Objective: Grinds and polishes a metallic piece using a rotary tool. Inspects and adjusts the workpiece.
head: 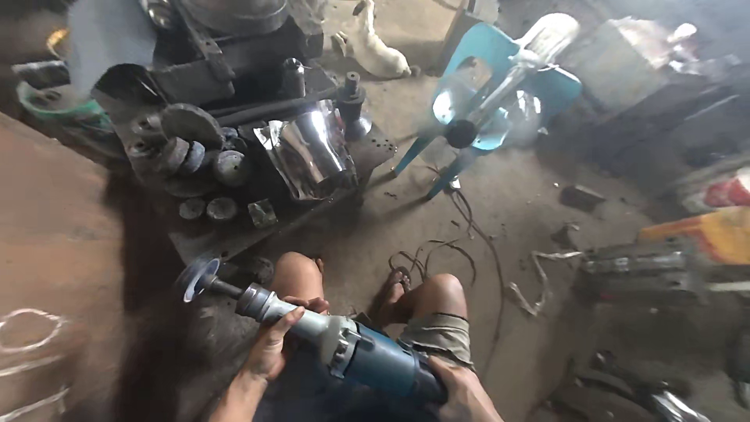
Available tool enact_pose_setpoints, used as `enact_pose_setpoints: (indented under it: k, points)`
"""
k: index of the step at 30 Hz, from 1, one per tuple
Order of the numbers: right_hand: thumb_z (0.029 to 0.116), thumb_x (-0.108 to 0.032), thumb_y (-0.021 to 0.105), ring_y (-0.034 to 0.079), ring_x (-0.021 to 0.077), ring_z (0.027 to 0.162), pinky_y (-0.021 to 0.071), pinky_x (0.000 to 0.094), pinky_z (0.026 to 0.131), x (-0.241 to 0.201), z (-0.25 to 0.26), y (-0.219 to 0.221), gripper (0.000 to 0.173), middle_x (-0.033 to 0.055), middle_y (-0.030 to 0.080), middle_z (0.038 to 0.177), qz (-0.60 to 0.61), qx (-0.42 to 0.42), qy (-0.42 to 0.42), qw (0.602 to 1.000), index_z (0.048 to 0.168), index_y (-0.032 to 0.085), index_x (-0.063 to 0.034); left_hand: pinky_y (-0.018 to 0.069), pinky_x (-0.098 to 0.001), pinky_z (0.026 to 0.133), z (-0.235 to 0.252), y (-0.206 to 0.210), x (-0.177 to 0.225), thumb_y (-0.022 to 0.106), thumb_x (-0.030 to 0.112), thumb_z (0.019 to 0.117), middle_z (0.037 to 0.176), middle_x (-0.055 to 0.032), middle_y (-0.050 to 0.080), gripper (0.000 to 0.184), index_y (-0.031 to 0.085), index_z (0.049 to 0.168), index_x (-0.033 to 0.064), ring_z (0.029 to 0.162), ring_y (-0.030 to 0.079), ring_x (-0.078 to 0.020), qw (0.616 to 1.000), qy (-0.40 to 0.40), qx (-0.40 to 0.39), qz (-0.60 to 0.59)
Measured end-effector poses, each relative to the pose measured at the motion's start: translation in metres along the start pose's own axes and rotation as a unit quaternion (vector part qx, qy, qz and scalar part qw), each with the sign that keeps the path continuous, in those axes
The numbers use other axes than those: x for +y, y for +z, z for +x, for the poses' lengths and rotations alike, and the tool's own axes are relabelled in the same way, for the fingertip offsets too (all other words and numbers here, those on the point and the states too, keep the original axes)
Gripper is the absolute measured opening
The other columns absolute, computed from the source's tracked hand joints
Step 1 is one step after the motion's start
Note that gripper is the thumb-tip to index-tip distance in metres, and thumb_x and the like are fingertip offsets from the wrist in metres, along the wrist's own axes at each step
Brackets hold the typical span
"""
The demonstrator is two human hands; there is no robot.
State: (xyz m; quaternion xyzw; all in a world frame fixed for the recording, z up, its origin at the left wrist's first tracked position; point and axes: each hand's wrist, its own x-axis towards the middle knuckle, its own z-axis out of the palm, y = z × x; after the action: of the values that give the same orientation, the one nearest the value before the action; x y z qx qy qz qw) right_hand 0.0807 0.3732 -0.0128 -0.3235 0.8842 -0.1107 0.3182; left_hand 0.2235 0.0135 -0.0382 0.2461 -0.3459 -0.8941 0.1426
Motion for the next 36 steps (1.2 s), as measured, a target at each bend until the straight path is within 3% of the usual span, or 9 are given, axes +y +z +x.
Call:
enact_pose_setpoints:
  k: [11, 22, 27, 36]
  points:
    - [0.0692, -0.047, 0.084, 0.074, 0.0272, 0.079, 0.058, 0.0578, 0.072, 0.0009, 0.0013, 0.0017, 0.05, 0.0046, 0.075, 0.082, -0.001, -0.007, 0.0, 1.0, 0.112, 0.071, -0.0248, 0.0561, -0.0517, 0.099, -0.0023, 0.0013, 0.001, 0.079, 0.029, 0.0883, 0.116, -0.0277, 0.072, 0.038, 0.066, 0.113, 0.0037, 0.112, 0.07, -0.0415, 0.999, -0.011, 0.028, 0.022]
    - [0.0689, -0.047, 0.084, 0.074, 0.0287, 0.079, 0.0576, 0.0583, 0.071, 0.0006, 0.0021, -0.0009, 0.052, 0.0052, 0.074, 0.082, 0.0, -0.016, 0.003, 1.0, 0.114, 0.07, -0.0253, 0.053, -0.0545, 0.104, 0.0012, -0.0024, -0.0017, 0.077, 0.028, 0.0894, 0.118, -0.029, 0.07, 0.037, 0.066, 0.114, 0.0034, 0.117, 0.067, -0.0438, 0.999, -0.006, 0.023, 0.028]
    - [0.0677, -0.047, 0.084, 0.073, 0.0283, 0.078, 0.0577, 0.0581, 0.071, 0.001, 0.0018, -0.0003, 0.051, 0.0047, 0.074, 0.082, 0.004, -0.011, -0.002, 1.0, 0.112, 0.069, -0.0252, 0.0549, -0.0531, 0.102, 0.0009, -0.0017, -0.0007, 0.082, 0.032, 0.0848, 0.119, -0.0282, 0.07, 0.044, 0.066, 0.115, 0.0048, 0.116, 0.068, -0.0428, 0.999, -0.02, 0.035, 0.029]
    - [0.0692, -0.048, 0.082, 0.073, 0.0268, 0.076, 0.0567, 0.0569, 0.069, 0.0039, 0.0052, -0.0002, 0.051, 0.0033, 0.072, 0.078, 0.001, -0.027, -0.009, 1.0, 0.113, 0.067, -0.0265, 0.0531, -0.0528, 0.105, 0.0019, -0.0037, -0.0004, 0.08, 0.032, 0.0872, 0.121, -0.0273, 0.07, 0.038, 0.068, 0.114, 0.007, 0.118, 0.067, -0.0421, 1.0, -0.016, 0.014, 0.019]
